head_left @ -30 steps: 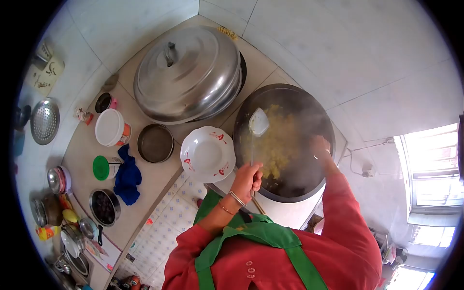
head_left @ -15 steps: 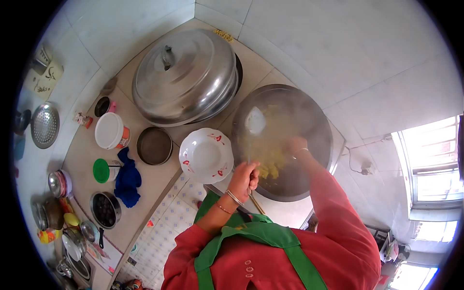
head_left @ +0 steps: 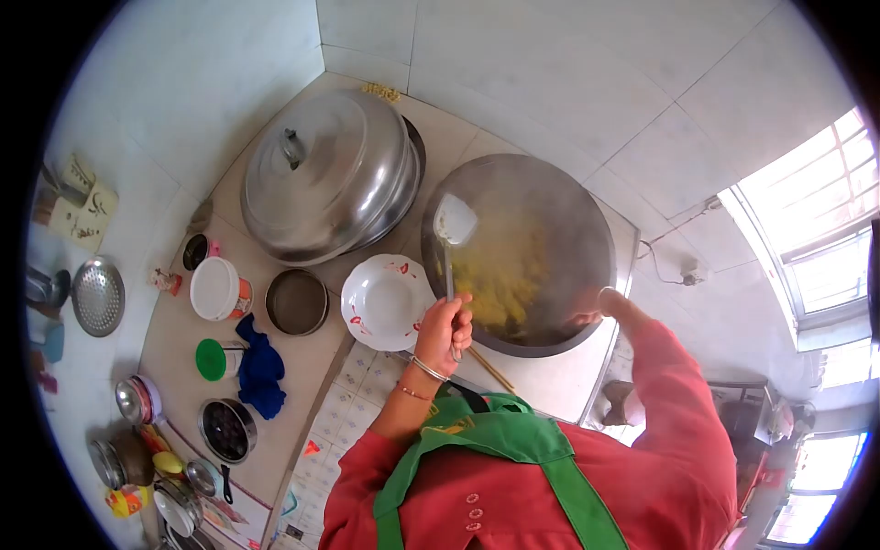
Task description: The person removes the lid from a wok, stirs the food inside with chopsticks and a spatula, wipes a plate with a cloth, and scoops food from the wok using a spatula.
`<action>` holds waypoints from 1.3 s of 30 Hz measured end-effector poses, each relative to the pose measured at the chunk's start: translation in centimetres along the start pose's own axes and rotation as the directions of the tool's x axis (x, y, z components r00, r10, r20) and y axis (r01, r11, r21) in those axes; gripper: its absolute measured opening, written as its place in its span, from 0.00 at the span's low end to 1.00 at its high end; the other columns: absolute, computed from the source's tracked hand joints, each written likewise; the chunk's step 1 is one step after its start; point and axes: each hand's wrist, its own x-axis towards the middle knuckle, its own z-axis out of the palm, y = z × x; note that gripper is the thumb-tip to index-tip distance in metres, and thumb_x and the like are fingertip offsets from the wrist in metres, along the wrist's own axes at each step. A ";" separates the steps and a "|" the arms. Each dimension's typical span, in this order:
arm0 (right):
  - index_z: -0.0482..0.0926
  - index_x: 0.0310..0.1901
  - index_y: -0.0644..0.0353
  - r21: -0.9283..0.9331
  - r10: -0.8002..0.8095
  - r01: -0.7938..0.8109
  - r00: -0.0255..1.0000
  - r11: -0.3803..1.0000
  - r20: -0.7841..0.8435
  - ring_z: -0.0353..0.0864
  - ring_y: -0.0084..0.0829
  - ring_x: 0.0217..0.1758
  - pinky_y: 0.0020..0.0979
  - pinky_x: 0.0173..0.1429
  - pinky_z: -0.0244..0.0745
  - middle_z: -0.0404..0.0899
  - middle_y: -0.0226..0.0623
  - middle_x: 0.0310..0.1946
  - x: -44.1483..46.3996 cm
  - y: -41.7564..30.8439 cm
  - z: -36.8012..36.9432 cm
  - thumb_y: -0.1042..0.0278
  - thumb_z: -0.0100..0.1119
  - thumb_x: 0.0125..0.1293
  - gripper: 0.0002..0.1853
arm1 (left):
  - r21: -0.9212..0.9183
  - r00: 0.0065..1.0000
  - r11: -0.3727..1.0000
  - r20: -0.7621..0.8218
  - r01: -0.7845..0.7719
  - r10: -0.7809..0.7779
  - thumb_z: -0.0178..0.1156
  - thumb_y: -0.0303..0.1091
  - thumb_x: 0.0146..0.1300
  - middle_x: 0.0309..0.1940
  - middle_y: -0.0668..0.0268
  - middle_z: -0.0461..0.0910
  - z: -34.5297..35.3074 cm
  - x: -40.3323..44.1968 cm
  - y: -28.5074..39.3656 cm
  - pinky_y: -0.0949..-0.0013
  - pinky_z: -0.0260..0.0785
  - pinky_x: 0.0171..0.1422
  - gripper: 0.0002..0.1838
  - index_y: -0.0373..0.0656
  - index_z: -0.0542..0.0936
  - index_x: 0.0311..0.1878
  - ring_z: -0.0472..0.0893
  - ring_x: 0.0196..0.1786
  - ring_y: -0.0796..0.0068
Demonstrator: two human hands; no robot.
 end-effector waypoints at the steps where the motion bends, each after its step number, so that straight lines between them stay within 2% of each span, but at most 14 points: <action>1: 0.74 0.45 0.57 0.103 -0.048 0.050 0.999 0.993 -0.025 0.77 0.39 0.36 0.36 0.39 0.72 0.78 0.39 0.37 2.0 -1.0 0.2 0.62 0.47 0.60 0.15 | -0.013 1.000 1.000 -0.016 0.014 -0.014 0.48 0.33 0.62 0.20 0.72 0.66 0.1 0.3 0.3 0.83 0.51 0.13 0.10 0.39 0.70 0.43 0.60 0.13 0.88; 6: 0.74 0.46 0.57 0.266 -0.314 0.483 0.813 0.834 -0.491 0.76 0.37 0.37 0.33 0.40 0.71 0.78 0.39 0.37 14.6 -6.8 -2.3 0.60 0.46 0.61 0.16 | 0.049 0.997 0.997 -0.058 0.055 -0.052 0.48 0.33 0.62 0.20 0.73 0.66 1.2 1.8 2.0 0.83 0.51 0.13 0.10 0.39 0.70 0.43 0.60 0.13 0.88; 10: 0.69 0.53 0.55 -0.062 0.192 -0.235 0.898 0.970 -0.395 0.74 0.37 0.44 0.35 0.46 0.70 0.73 0.40 0.47 13.5 -11.8 -9.1 0.66 0.48 0.59 0.19 | 0.009 0.994 0.998 -0.091 0.067 -0.066 0.47 0.34 0.63 0.20 0.72 0.66 1.4 2.7 1.8 0.83 0.51 0.13 0.10 0.39 0.70 0.43 0.60 0.13 0.88; 13: 0.67 0.55 0.55 0.285 -0.035 0.206 0.861 0.936 -0.507 0.74 0.37 0.43 0.34 0.46 0.70 0.74 0.40 0.47 7.7 -8.0 -6.6 0.66 0.48 0.59 0.21 | -0.002 0.995 0.996 -0.051 0.089 -0.089 0.47 0.34 0.63 0.20 0.72 0.66 0.9 2.1 1.9 0.83 0.51 0.13 0.10 0.39 0.69 0.43 0.60 0.13 0.88; 15: 0.69 0.54 0.56 -0.166 -0.359 0.319 0.809 0.933 -0.466 0.75 0.37 0.38 0.33 0.41 0.71 0.76 0.37 0.40 2.7 -5.5 -4.2 0.67 0.49 0.57 0.20 | 0.000 0.994 0.994 -0.028 0.107 -0.107 0.46 0.34 0.63 0.20 0.72 0.66 0.7 1.5 2.2 0.83 0.51 0.13 0.10 0.39 0.69 0.43 0.60 0.13 0.88; 16: 0.71 0.52 0.55 -0.639 -0.692 0.350 0.587 0.685 -0.420 0.75 0.36 0.33 0.33 0.36 0.71 0.78 0.35 0.34 1.4 -4.3 -2.7 0.68 0.50 0.56 0.19 | 0.013 0.993 0.994 -0.033 0.111 -0.111 0.46 0.33 0.63 0.19 0.72 0.66 0.7 1.3 2.4 0.83 0.52 0.13 0.09 0.39 0.69 0.43 0.60 0.13 0.88; 17: 0.73 0.48 0.55 0.154 -0.138 0.185 0.953 0.971 -0.270 0.75 0.35 0.32 0.34 0.35 0.71 0.77 0.34 0.32 -0.8 -5.6 -3.3 0.67 0.50 0.56 0.16 | 0.026 0.993 0.993 -0.037 0.114 -0.113 0.46 0.33 0.63 0.19 0.72 0.66 0.8 1.2 2.6 0.83 0.52 0.14 0.09 0.39 0.69 0.43 0.60 0.13 0.88; 19: 0.75 0.44 0.55 0.698 0.203 -0.372 0.927 0.612 0.316 0.75 0.34 0.30 0.35 0.34 0.70 0.77 0.33 0.30 -1.7 -6.7 -2.8 0.67 0.51 0.57 0.13 | 0.017 0.991 0.992 -0.035 0.127 -0.126 0.45 0.33 0.63 0.19 0.72 0.66 0.6 1.2 2.7 0.83 0.52 0.14 0.09 0.39 0.69 0.43 0.60 0.13 0.87; 20: 0.76 0.40 0.55 0.514 0.073 -0.083 0.997 0.854 0.039 0.76 0.36 0.30 0.37 0.34 0.70 0.78 0.34 0.29 0.7 -5.9 -0.4 0.67 0.50 0.57 0.10 | 0.016 0.990 0.990 -0.034 0.141 -0.140 0.45 0.33 0.63 0.19 0.72 0.66 0.4 1.2 2.9 0.83 0.52 0.14 0.09 0.39 0.69 0.43 0.60 0.13 0.87; 23: 0.75 0.31 0.56 -0.043 -0.212 0.211 0.977 0.976 -0.012 0.76 0.35 0.29 0.37 0.33 0.69 0.77 0.32 0.23 7.8 -8.0 -2.1 0.64 0.48 0.58 0.07 | 0.020 0.991 0.992 -0.037 0.127 -0.127 0.45 0.33 0.64 0.19 0.72 0.66 0.3 1.2 3.2 0.82 0.52 0.14 0.09 0.40 0.69 0.43 0.61 0.13 0.87; 25: 0.66 0.18 0.53 -0.075 -0.174 0.190 0.586 0.979 -0.791 0.57 0.23 0.11 0.26 0.14 0.49 0.61 0.27 0.11 14.7 -10.3 -1.4 0.60 0.48 0.61 0.14 | 0.025 0.990 0.991 -0.047 0.132 -0.131 0.45 0.33 0.64 0.20 0.72 0.66 0.3 1.4 3.3 0.82 0.52 0.15 0.09 0.40 0.69 0.43 0.61 0.14 0.87; 31: 0.74 0.27 0.58 0.400 0.199 0.406 0.453 0.822 -0.869 0.69 0.26 0.19 0.28 0.22 0.63 0.72 0.32 0.20 12.2 -6.7 -6.1 0.61 0.54 0.59 0.09 | 0.042 0.989 0.990 -0.061 0.138 -0.135 0.46 0.34 0.63 0.20 0.72 0.66 -0.2 2.5 3.6 0.82 0.51 0.15 0.09 0.41 0.69 0.43 0.61 0.14 0.87; 36: 0.73 0.45 0.53 0.263 0.372 -0.312 0.371 0.913 -0.851 0.76 0.41 0.47 0.39 0.48 0.71 0.77 0.41 0.43 1.8 -0.2 -3.8 0.61 0.51 0.56 0.15 | 0.011 0.985 0.987 -0.067 0.160 -0.159 0.46 0.34 0.63 0.20 0.73 0.66 -0.7 3.4 4.1 0.82 0.51 0.15 0.09 0.41 0.68 0.43 0.61 0.13 0.87; 39: 0.73 0.48 0.52 0.455 0.700 -0.549 0.408 0.701 -0.587 0.76 0.42 0.48 0.39 0.48 0.71 0.76 0.44 0.44 1.7 3.9 -4.3 0.60 0.50 0.57 0.16 | 0.002 0.982 0.985 -0.081 0.173 -0.172 0.45 0.34 0.63 0.20 0.73 0.66 -0.7 4.0 4.2 0.82 0.51 0.15 0.09 0.42 0.68 0.43 0.61 0.13 0.87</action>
